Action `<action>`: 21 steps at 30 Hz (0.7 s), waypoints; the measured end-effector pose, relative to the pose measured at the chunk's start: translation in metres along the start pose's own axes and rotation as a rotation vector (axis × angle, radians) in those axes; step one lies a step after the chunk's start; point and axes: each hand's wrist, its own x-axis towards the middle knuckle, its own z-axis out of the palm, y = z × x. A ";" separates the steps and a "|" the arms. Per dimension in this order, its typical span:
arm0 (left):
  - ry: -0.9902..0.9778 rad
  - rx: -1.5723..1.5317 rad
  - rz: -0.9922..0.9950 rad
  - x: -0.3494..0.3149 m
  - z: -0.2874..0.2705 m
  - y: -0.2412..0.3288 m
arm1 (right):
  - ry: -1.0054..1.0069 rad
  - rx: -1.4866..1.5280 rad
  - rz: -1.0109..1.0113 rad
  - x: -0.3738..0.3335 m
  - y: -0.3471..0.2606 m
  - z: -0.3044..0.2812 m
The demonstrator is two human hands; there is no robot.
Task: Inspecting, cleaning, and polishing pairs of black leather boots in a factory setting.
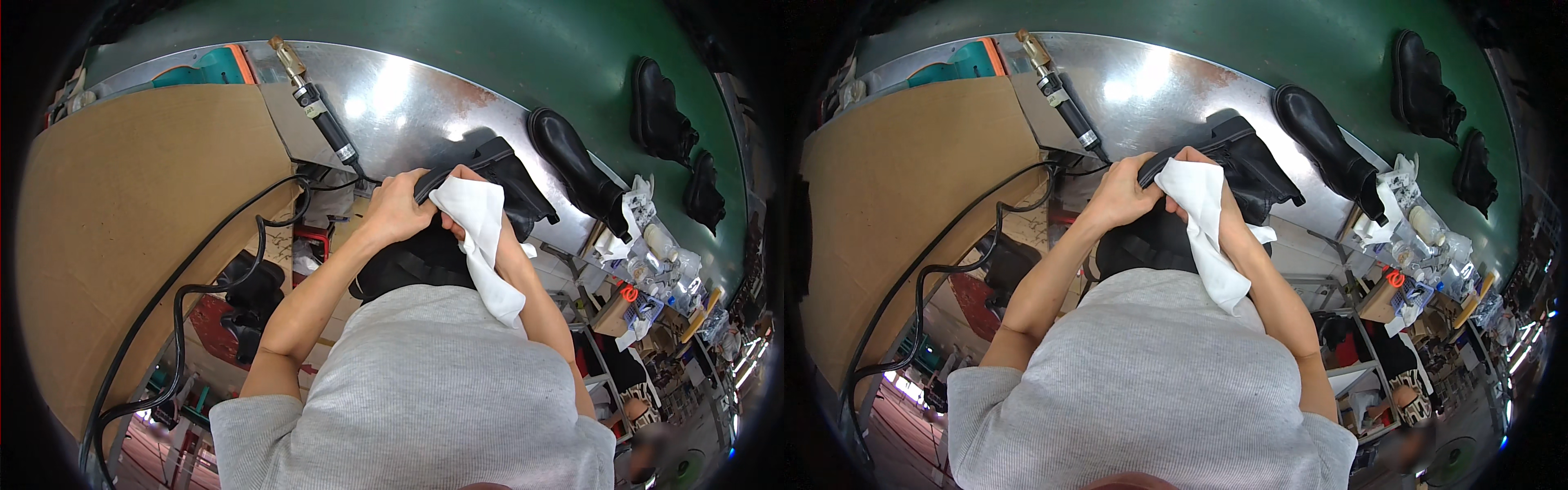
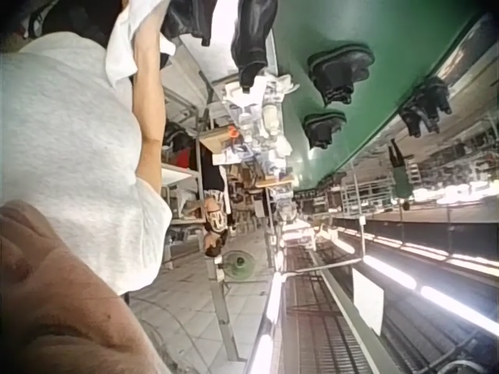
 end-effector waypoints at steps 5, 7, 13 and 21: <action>0.004 0.005 0.027 0.001 0.000 0.000 | 0.014 -0.016 -0.057 0.003 0.009 -0.001; -0.062 -0.044 -0.069 0.003 -0.002 0.000 | 0.054 -0.005 -0.129 0.004 0.013 -0.001; -0.010 0.042 -0.010 0.002 0.000 -0.004 | -0.033 -0.037 -0.061 0.002 0.002 0.002; -0.039 0.004 -0.054 0.003 -0.001 -0.003 | 0.022 -0.056 -0.054 0.007 0.005 0.000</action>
